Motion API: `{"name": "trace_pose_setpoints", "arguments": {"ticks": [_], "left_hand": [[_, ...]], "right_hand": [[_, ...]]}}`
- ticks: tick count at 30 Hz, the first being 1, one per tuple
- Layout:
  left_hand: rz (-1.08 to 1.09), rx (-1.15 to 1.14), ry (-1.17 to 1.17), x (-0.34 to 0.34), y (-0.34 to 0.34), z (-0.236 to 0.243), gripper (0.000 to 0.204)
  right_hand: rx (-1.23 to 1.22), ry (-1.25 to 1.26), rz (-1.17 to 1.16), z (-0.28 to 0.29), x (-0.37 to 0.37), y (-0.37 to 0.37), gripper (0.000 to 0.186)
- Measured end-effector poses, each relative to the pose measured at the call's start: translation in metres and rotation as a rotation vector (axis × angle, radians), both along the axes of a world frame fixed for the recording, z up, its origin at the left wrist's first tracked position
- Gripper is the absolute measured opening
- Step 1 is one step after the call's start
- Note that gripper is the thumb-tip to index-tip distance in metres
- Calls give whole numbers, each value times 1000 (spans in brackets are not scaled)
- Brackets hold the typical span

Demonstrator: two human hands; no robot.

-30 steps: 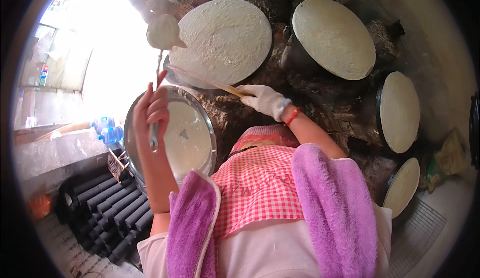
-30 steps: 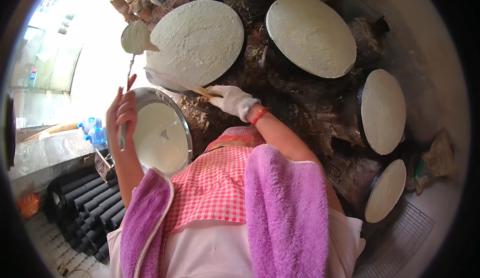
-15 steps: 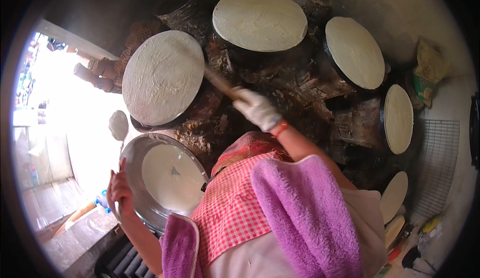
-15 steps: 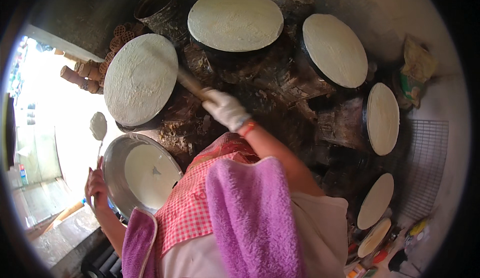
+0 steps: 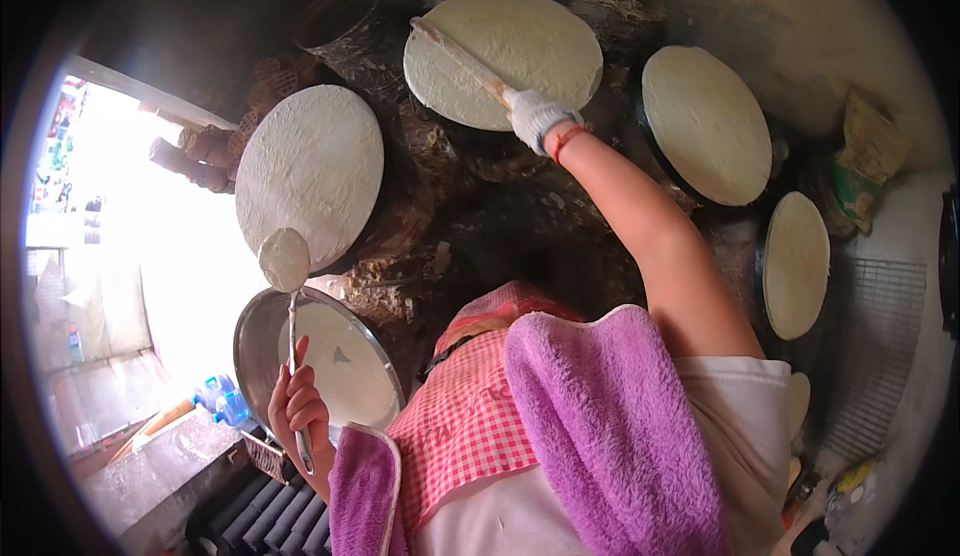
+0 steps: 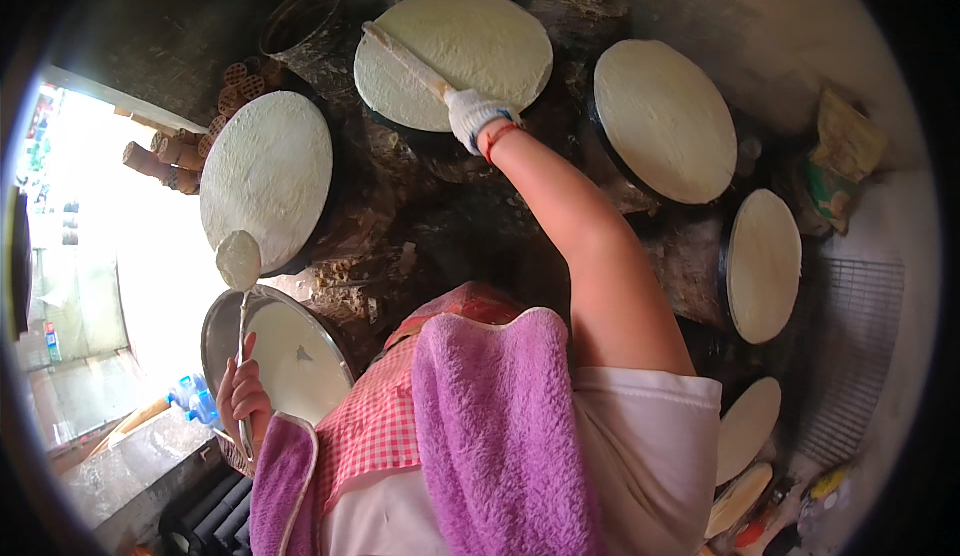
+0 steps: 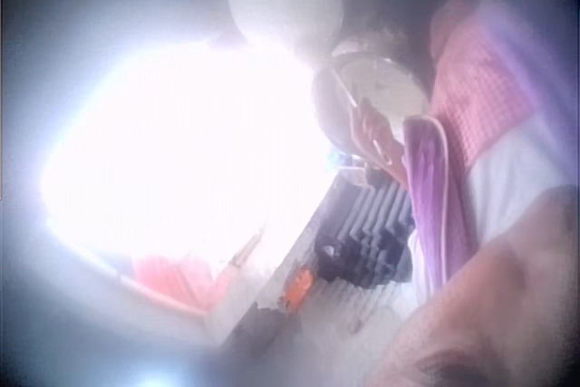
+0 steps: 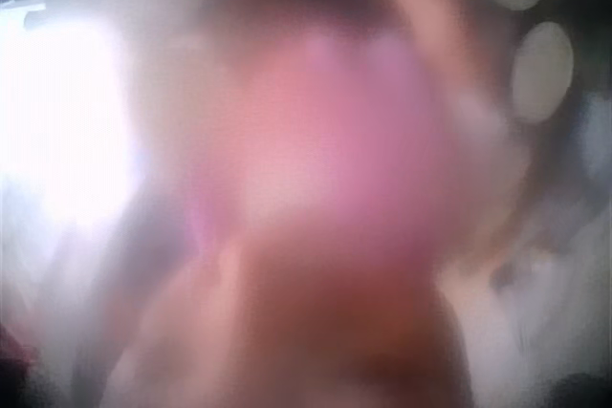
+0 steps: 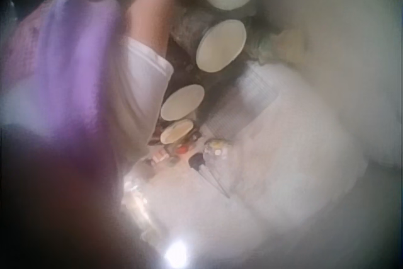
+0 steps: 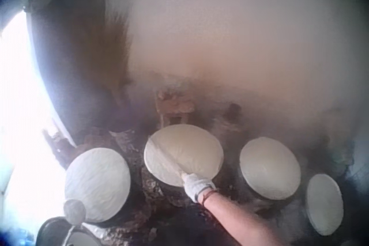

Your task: The person uses a ladle to pour batter onto multiple hot plates and spreads it into thin circles using a wooden stick. The person then uses the wooden stick to lift the cooked crepes and transfer them to a nearby stack.

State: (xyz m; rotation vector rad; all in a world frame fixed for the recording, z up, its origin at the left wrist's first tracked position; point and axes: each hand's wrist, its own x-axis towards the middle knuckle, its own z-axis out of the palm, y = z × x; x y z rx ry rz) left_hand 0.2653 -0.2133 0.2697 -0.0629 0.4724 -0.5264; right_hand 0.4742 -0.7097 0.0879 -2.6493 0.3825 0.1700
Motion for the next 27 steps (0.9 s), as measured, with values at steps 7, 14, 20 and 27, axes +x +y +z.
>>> {"name": "trace_pose_setpoints", "arguments": {"ticks": [7, 14, 20, 27], "left_hand": [[62, -54, -32, -3, -74, 5, 52], [-186, 46, -35, 23, -120, 2, 47], [-609, 152, -89, 65, -153, -26, 49], [-1004, -179, -216, 62, -238, -45, 52]], "right_hand": [[125, -81, 233, 22, -32, 5, 42], [227, -92, 333, 28, -147, -26, 41], [442, -375, -329, 12, -349, -19, 40], [726, -353, -1143, -12, -501, 56, 30]]}}
